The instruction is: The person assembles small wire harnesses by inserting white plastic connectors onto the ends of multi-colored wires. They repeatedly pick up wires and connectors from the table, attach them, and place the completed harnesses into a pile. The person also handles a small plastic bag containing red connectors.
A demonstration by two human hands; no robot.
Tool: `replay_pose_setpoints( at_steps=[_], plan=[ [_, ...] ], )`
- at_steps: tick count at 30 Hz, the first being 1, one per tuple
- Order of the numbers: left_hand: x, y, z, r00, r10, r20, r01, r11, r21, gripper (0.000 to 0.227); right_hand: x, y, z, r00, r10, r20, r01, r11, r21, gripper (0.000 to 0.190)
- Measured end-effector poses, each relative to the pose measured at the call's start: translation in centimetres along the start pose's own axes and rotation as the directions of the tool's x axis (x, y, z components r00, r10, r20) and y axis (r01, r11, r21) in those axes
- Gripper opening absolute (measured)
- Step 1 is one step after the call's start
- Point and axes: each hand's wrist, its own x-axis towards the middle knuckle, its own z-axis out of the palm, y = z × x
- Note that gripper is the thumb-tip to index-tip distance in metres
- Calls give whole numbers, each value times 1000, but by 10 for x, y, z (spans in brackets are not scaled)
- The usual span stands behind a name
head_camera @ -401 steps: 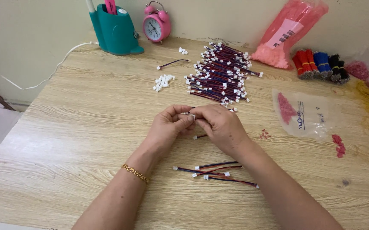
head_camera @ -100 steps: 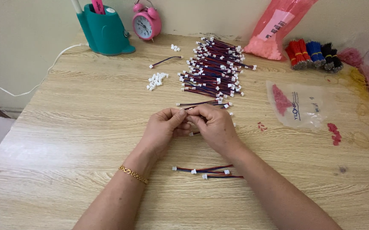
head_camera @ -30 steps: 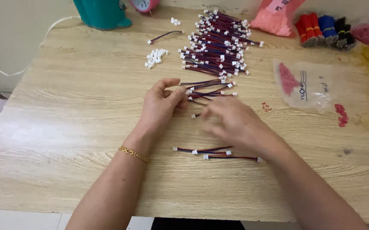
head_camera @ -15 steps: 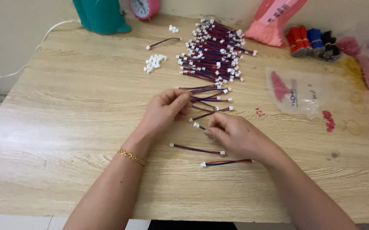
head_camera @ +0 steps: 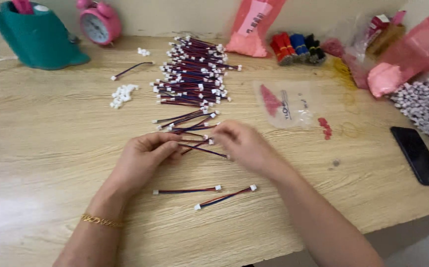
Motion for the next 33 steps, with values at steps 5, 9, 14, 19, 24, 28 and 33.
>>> replay_pose_setpoints(
  at_steps=[5,9,14,19,24,28,33],
  plan=[
    [-1,-4,0,997,-55,-55,51,997,-63,21,-18,2,-59,945,160,-285,-291,807,-513,19],
    [3,-11,-1,997,-62,-38,59,996,-71,21,-16,42,-80,933,221,-283,-355,683,-638,18],
    [-1,-3,-1,993,-100,-66,93,990,-102,20,-17,42,-71,942,221,-251,-334,669,-664,20],
    [4,-12,-3,994,-101,-47,95,989,-110,21,-10,40,-64,969,172,-180,-249,696,-673,19],
    [0,-4,-2,994,-98,-51,92,990,-106,21,-11,29,-58,975,171,-140,-221,781,-584,18],
    [0,-5,-2,995,-87,-48,82,992,-93,21,-14,32,-62,967,139,-216,-240,787,-568,18],
    [0,-4,-1,996,-80,-36,77,993,-84,21,-15,37,-59,962,160,-219,-260,777,-573,15]
  ],
)
